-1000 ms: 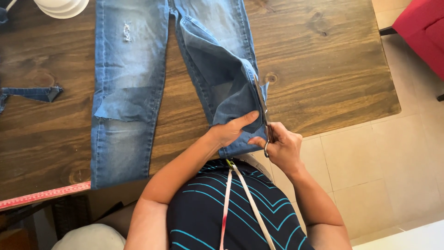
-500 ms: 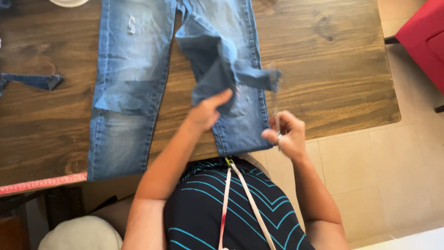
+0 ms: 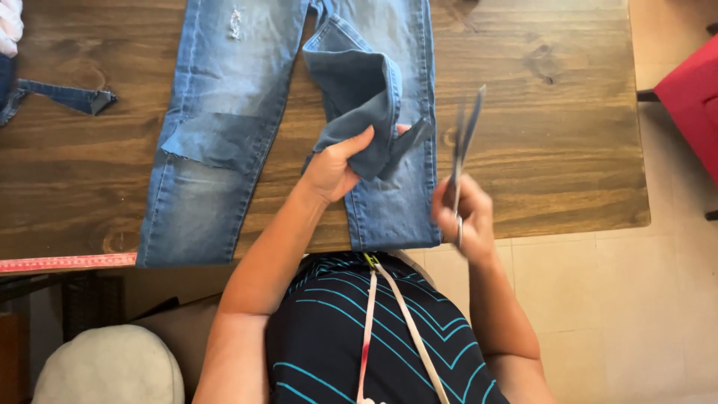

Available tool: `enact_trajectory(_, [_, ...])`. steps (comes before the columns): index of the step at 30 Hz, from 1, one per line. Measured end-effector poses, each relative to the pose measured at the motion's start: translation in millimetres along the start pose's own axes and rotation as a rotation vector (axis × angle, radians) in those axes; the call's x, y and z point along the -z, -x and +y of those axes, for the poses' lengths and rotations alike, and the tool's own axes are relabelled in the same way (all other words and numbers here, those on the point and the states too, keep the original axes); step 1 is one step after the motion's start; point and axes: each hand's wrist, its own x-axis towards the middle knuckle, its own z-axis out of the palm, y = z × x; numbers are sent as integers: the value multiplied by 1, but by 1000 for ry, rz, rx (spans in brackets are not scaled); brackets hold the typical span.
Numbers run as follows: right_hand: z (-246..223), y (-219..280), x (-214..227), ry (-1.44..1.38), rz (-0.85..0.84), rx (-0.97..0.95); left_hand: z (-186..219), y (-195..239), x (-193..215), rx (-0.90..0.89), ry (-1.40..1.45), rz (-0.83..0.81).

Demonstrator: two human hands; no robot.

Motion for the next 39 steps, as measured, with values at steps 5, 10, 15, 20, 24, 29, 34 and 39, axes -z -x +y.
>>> enact_trajectory(5, [-6, 43, -16, -248, -256, -45, -3, 6, -30, 56, 110, 17])
enact_trajectory(10, [3, 64, -21, -420, -248, -102, -17, 1, -33, 137, 138, 29])
enact_trajectory(15, [1, 69, -22, -388, -205, -62, -33, -19, 2, 254, 156, -39])
enact_trajectory(20, [5, 80, -24, -379, -158, -57, -27, -16, 1, 288, 173, -73])
enact_trajectory(24, [10, 78, -33, -432, -91, -44, -35, -24, 20, 325, 185, -103])
enact_trajectory(29, [9, 81, -46, -453, -71, -34, -32, -20, 16, 344, 190, -151])
enact_trajectory(34, [11, 75, -60, -474, -20, -13, -39, -17, 21, 376, 182, -171])
enact_trajectory(39, [19, 64, -67, -362, 57, 9, -54, -16, 43, 416, 162, -139])
